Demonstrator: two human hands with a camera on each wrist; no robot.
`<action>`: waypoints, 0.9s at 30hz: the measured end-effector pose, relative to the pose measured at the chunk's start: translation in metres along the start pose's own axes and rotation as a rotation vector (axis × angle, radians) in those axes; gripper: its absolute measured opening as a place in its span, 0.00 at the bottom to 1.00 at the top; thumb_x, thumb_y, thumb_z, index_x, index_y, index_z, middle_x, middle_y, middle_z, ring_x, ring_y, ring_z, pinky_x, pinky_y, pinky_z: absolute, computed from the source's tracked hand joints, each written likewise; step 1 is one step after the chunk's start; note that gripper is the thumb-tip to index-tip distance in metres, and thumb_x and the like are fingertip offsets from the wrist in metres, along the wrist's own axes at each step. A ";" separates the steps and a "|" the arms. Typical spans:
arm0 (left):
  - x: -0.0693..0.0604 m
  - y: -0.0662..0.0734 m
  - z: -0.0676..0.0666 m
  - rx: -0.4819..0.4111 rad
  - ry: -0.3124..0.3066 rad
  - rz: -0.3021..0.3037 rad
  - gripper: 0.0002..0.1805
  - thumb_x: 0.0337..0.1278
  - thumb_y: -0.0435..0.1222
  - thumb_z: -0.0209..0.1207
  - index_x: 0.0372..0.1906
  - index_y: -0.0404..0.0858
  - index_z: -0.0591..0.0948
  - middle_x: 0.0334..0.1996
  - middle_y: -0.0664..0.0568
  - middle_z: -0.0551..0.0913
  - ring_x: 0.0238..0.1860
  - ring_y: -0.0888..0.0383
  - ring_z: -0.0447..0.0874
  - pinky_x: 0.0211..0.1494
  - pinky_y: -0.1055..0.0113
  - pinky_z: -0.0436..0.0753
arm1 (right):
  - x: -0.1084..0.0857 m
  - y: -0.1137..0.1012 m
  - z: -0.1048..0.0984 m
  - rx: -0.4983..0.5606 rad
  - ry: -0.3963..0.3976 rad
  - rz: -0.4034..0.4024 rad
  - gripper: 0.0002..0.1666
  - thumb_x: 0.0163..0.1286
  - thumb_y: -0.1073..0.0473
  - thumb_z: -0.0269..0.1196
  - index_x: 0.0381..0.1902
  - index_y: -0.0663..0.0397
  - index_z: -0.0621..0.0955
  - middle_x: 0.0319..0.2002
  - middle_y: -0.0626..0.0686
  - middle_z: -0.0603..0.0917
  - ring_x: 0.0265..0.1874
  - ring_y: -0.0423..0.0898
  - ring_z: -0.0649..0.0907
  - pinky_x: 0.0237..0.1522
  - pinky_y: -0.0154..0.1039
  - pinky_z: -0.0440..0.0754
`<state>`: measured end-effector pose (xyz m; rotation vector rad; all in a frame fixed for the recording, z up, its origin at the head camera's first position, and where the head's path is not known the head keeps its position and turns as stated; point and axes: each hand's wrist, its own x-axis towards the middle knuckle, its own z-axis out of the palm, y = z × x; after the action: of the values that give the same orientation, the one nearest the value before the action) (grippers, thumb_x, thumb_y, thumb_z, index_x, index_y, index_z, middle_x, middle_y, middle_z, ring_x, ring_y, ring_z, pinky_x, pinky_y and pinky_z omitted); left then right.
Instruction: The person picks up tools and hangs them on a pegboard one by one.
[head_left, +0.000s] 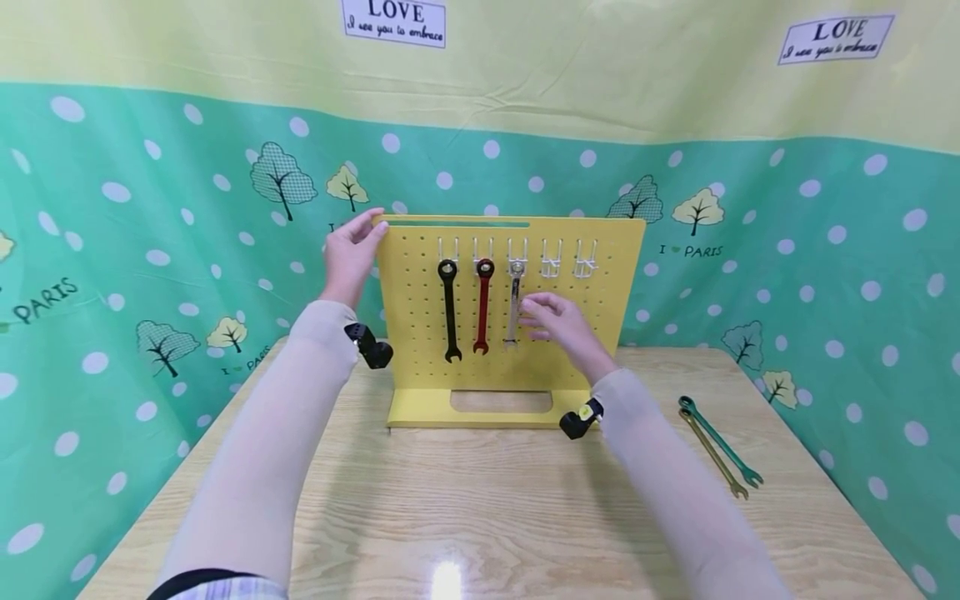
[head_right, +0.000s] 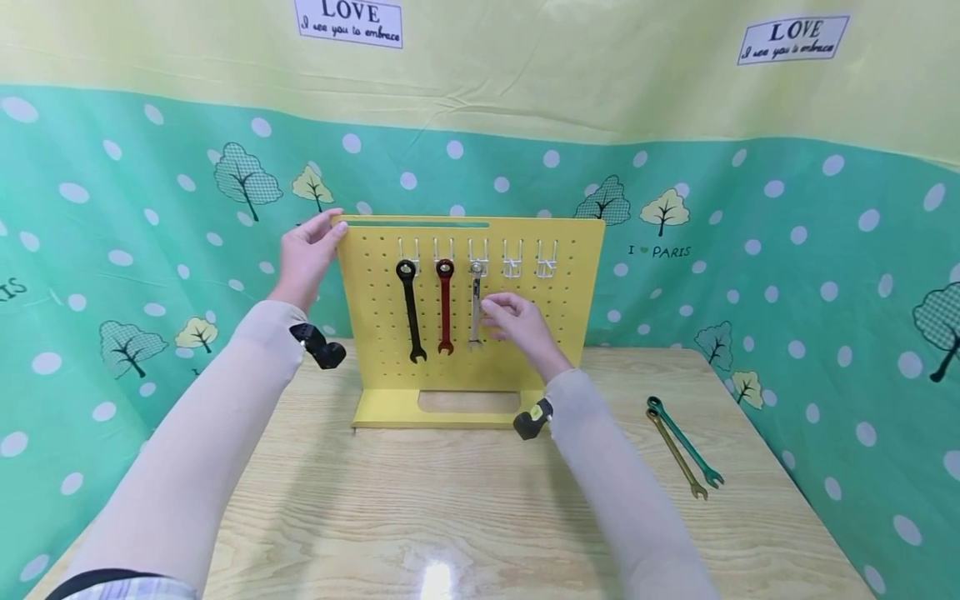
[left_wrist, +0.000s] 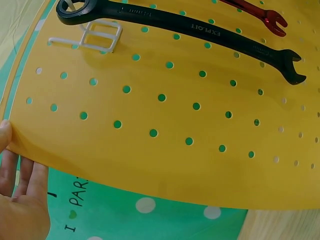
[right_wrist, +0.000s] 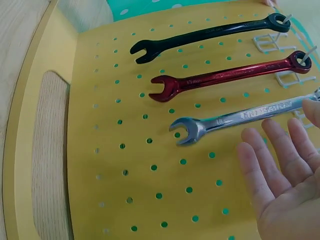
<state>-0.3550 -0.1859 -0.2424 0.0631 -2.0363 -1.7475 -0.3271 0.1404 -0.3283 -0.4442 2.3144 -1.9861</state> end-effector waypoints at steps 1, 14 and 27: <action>0.000 0.000 0.000 0.001 0.001 -0.001 0.20 0.68 0.46 0.62 0.63 0.52 0.82 0.58 0.52 0.81 0.57 0.59 0.78 0.65 0.65 0.75 | -0.001 0.001 -0.001 -0.011 0.000 0.001 0.30 0.76 0.45 0.59 0.65 0.60 0.73 0.61 0.59 0.79 0.58 0.56 0.80 0.58 0.51 0.80; 0.002 -0.001 0.000 -0.010 0.001 0.002 0.18 0.68 0.45 0.62 0.61 0.53 0.82 0.58 0.52 0.82 0.57 0.59 0.79 0.64 0.66 0.75 | -0.029 0.011 -0.029 -0.162 -0.063 0.021 0.33 0.75 0.43 0.60 0.63 0.64 0.74 0.59 0.66 0.78 0.53 0.59 0.82 0.54 0.52 0.83; 0.002 -0.002 0.001 -0.007 0.002 0.005 0.18 0.68 0.45 0.62 0.61 0.53 0.83 0.59 0.52 0.82 0.57 0.59 0.79 0.64 0.67 0.76 | -0.063 0.032 -0.071 -0.292 -0.032 0.063 0.28 0.76 0.46 0.61 0.59 0.66 0.76 0.47 0.58 0.83 0.45 0.59 0.82 0.46 0.51 0.85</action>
<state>-0.3581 -0.1863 -0.2438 0.0575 -2.0269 -1.7514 -0.2884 0.2283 -0.3569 -0.4094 2.5719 -1.6066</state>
